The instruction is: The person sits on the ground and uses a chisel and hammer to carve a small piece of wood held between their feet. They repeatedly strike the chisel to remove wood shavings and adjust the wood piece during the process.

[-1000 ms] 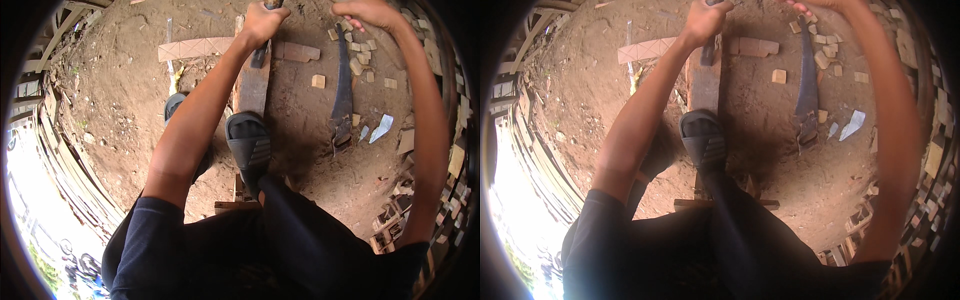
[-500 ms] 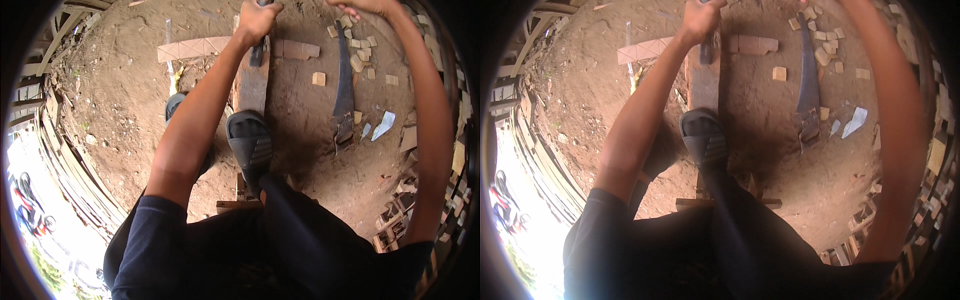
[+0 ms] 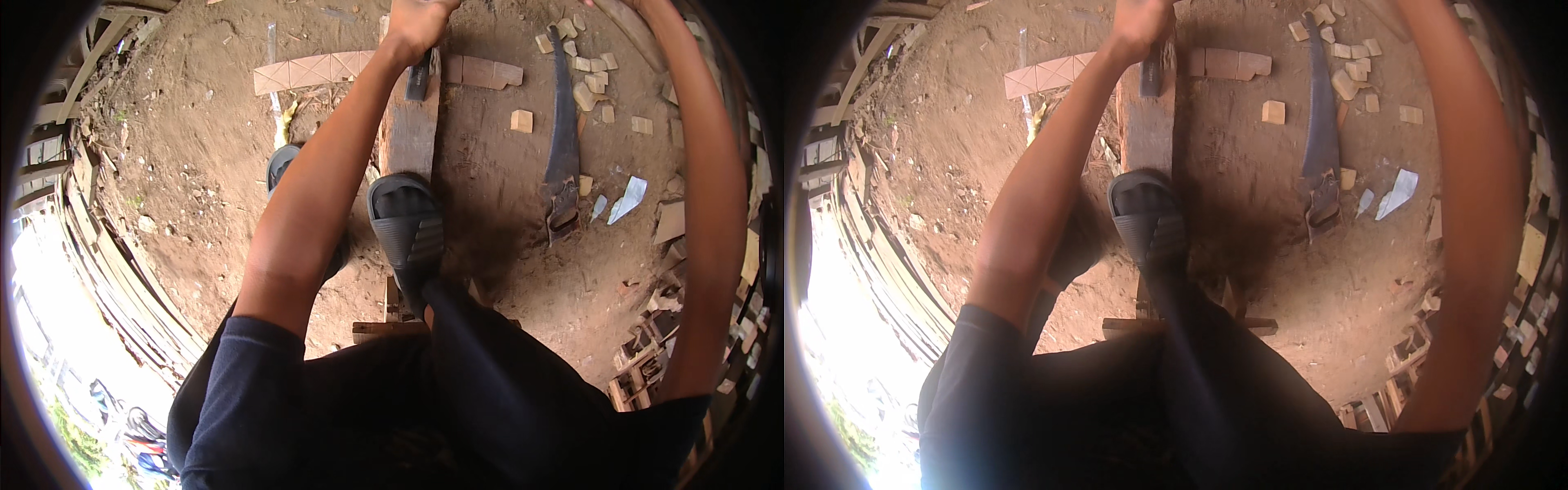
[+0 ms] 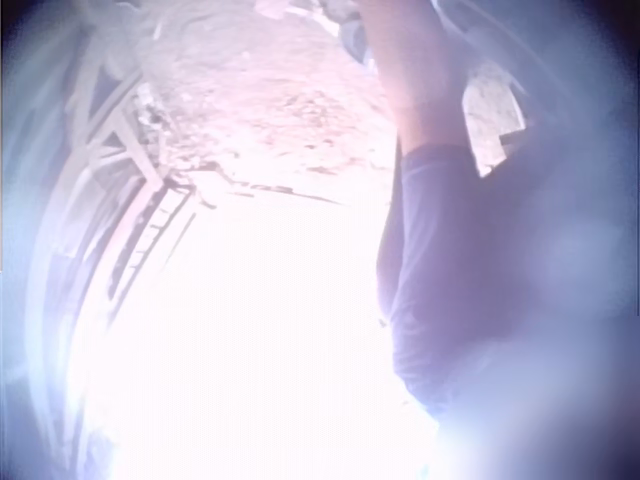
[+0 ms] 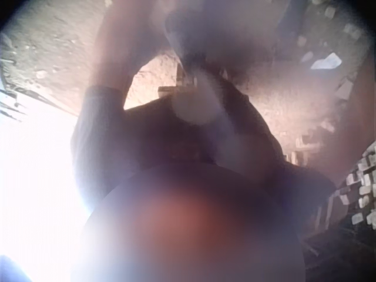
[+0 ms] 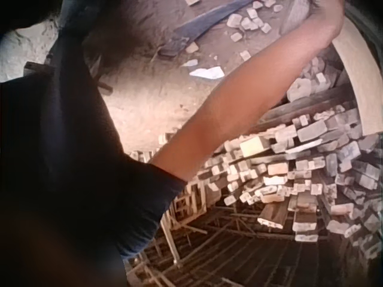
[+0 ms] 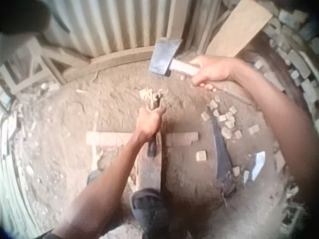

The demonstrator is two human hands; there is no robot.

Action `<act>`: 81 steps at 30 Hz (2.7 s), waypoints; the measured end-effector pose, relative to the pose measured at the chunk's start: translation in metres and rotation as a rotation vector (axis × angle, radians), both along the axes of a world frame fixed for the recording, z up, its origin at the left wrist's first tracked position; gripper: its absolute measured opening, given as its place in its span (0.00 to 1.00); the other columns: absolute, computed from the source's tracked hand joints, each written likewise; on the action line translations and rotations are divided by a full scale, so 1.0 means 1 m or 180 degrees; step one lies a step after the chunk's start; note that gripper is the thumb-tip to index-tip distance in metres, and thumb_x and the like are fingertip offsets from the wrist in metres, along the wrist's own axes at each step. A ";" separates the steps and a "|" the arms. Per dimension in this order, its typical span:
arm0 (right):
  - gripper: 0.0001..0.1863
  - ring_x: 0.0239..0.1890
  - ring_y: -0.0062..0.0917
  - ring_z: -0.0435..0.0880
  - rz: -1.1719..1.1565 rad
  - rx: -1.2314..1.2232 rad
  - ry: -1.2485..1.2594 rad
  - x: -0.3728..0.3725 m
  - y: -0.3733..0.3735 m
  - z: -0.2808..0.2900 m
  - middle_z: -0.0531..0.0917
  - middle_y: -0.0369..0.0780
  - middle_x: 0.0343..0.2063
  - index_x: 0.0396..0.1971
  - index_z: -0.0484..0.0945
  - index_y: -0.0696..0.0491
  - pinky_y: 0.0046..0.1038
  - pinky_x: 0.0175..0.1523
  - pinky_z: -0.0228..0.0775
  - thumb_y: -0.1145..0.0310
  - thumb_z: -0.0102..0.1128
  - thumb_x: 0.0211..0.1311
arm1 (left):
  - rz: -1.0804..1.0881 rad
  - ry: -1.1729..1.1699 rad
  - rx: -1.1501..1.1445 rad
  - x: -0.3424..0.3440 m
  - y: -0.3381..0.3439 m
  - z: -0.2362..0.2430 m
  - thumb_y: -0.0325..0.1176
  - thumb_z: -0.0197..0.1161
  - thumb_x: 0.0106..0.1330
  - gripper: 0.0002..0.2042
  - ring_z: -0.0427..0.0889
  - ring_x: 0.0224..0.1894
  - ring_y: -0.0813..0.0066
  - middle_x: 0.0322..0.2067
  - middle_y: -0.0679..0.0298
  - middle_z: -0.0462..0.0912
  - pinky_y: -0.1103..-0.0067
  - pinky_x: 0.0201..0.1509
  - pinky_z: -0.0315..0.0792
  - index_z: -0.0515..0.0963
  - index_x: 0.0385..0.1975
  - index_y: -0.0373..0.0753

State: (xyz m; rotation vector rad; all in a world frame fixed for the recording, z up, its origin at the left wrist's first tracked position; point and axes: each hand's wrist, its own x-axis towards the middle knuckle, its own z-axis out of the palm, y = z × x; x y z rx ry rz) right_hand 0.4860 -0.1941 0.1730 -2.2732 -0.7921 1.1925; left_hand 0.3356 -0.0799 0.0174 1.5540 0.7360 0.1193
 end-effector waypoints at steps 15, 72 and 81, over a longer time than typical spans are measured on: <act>0.17 0.13 0.14 0.68 -0.0231 0.0282 0.0046 -0.001 -0.002 -0.010 0.71 0.33 0.16 0.44 0.69 0.59 0.18 0.16 0.62 0.80 0.51 0.51 | -0.0141 -0.0444 -0.0487 0.003 0.003 -0.018 0.35 0.59 0.56 0.13 0.66 0.13 0.80 0.11 0.68 0.69 0.76 0.16 0.59 0.70 0.12 0.38; 0.05 0.14 0.17 0.74 0.0427 -0.0511 -0.0055 0.008 0.026 -0.003 0.74 0.36 0.14 0.29 0.72 0.61 0.22 0.18 0.67 0.76 0.55 0.52 | 0.0110 -0.0238 -0.0267 0.001 0.004 -0.019 0.37 0.61 0.55 0.14 0.71 0.14 0.75 0.12 0.64 0.72 0.73 0.18 0.64 0.73 0.13 0.34; 0.22 0.15 0.19 0.71 -0.0084 -0.0078 -0.0385 0.011 0.031 0.001 0.72 0.36 0.17 0.26 0.72 0.59 0.22 0.19 0.68 0.53 0.48 0.68 | -0.0107 -0.0143 -0.0318 -0.003 0.005 -0.015 0.37 0.61 0.55 0.13 0.69 0.15 0.77 0.13 0.65 0.72 0.75 0.19 0.62 0.73 0.14 0.36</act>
